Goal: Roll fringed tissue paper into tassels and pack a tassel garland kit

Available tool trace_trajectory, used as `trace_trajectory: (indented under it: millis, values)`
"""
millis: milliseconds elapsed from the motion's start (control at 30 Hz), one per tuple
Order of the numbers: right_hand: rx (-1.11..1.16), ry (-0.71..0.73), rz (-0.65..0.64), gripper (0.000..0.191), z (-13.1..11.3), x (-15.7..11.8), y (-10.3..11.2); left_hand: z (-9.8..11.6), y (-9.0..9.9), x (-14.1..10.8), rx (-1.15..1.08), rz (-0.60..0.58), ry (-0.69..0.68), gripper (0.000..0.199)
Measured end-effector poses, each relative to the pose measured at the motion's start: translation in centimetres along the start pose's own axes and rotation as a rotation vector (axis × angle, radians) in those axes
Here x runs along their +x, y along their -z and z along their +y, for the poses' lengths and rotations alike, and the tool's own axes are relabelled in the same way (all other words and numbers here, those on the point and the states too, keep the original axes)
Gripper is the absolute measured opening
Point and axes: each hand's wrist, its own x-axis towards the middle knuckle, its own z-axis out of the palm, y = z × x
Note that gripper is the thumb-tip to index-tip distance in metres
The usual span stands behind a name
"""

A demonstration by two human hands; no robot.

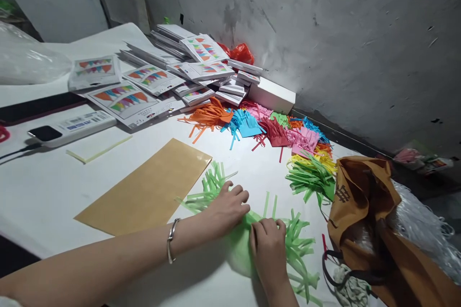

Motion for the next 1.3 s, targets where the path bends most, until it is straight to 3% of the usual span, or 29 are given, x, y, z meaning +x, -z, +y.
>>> trace_trajectory:
  millis: [100, 233, 433, 567, 733, 900, 1067, 1300]
  values:
    - [0.024, 0.017, -0.011, 0.013, -0.1, 0.3, 0.2, -0.2, -0.7, -0.4, 0.016, 0.101, -0.17, 0.012]
    - [-0.013, 0.082, -0.033, 0.022, 0.0, 0.0, 0.1, -0.7, -2.2, -0.9, 0.001, 0.167, -0.197, 0.018]
    - [0.021, 0.146, -0.029, 0.029, 1.3, -1.8, 1.2, -1.4, -2.7, -1.7, -0.102, 0.09, -0.106, 0.019]
    - [0.114, 0.015, 0.005, 0.019, 1.4, -2.3, 1.5, -0.9, -2.3, -1.7, -0.103, 0.04, -0.028, 0.024]
    - [-0.002, -0.15, -0.027, 0.018, 1.3, -1.4, 0.5, 0.3, -2.3, -0.7, -0.072, 0.019, 0.102, 0.017]
    - [-0.076, -0.171, -0.002, 0.009, 0.9, -0.7, 0.3, 0.8, -2.2, -0.1, -0.059, 0.003, 0.161, 0.011]
    - [0.083, 0.018, -0.04, 0.021, 0.1, -0.5, 0.2, 0.3, -2.1, -0.4, -0.091, 0.002, 0.056, 0.014]
    - [0.141, -0.031, -0.001, 0.014, 0.1, -0.1, -0.4, -0.5, -2.5, -0.8, -0.097, 0.114, -0.157, 0.017]
